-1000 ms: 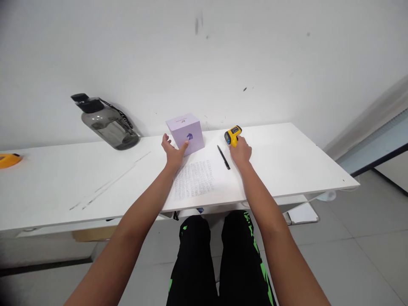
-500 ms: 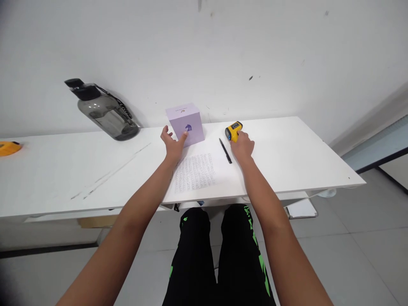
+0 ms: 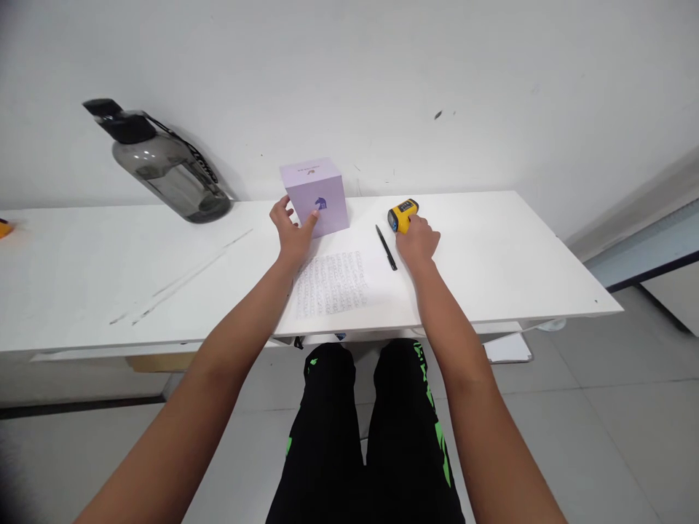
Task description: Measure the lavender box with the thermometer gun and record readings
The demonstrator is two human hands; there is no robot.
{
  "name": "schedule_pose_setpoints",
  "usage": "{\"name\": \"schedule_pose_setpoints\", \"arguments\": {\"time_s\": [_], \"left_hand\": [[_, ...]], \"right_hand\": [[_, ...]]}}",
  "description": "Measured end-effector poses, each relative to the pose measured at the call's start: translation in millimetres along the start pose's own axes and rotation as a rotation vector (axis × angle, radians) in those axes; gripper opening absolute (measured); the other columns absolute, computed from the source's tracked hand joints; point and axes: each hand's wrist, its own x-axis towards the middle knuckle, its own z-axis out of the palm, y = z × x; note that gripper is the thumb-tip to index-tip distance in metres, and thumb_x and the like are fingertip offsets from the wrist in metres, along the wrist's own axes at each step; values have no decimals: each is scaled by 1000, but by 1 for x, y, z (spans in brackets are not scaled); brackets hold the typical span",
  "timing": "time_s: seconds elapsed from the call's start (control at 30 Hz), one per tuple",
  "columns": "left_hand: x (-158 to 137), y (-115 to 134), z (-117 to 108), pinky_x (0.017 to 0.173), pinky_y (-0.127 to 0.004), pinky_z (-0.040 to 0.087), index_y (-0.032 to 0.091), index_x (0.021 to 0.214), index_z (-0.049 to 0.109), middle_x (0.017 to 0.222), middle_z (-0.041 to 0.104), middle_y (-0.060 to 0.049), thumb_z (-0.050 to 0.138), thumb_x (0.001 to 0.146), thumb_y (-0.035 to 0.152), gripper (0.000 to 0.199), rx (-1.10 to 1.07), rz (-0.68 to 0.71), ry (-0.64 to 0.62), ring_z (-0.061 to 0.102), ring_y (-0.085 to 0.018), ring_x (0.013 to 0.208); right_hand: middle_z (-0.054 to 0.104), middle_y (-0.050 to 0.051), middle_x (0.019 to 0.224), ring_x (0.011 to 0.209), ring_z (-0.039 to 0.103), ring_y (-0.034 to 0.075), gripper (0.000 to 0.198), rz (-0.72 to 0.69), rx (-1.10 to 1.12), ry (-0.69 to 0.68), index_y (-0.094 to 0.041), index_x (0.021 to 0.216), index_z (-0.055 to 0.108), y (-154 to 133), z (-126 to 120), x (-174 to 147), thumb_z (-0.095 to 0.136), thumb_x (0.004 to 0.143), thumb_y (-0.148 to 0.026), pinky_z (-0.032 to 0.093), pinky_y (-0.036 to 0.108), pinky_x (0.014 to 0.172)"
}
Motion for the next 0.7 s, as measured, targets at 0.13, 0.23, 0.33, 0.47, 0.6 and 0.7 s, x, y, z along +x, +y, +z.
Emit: {"name": "schedule_pose_setpoints", "arguments": {"time_s": [0.13,0.23,0.33,0.47,0.6,0.7], "left_hand": [[3,-5,1,123,-46,33,34,139,49,152,34,-9,83,75,50,74,-30,19,-1,37,-31,146],[4,-7,1,122,-46,34,34,140,50,152,34,-8,84,74,51,76,-50,19,-12,37,-32,146],[4,-9,1,121,-45,37,35,141,50,152,35,-8,84,73,53,78,-70,15,-11,40,-31,144],[2,-10,3,118,-45,41,35,143,48,153,35,-8,81,76,55,77,-84,17,-21,41,-31,143],[2,-9,3,119,-45,40,35,144,47,155,33,-9,80,79,52,75,-96,11,-31,37,-32,147],[2,-9,3,120,-46,38,35,144,46,155,33,-8,79,82,47,72,-126,-10,-38,32,-33,150]], "right_hand": [[65,17,132,112,62,33,50,-9,8,16,-19,132,57,3,2,1,59,85,-36,44,49,95],[67,17,126,109,63,34,49,-22,-2,27,-19,131,58,4,5,2,55,89,-42,44,50,93],[67,17,125,110,63,34,48,-27,-36,17,-19,131,57,3,4,2,54,89,-42,43,50,94],[65,17,129,114,62,33,50,-13,-83,-16,-18,133,55,-1,-1,0,58,85,-34,43,48,96],[65,18,126,111,62,34,48,-21,-94,-25,-17,131,54,-3,-1,-1,54,85,-32,42,50,95],[65,18,124,109,62,34,47,-30,-97,-14,-17,130,55,-3,0,-1,52,85,-32,42,51,95]]}}
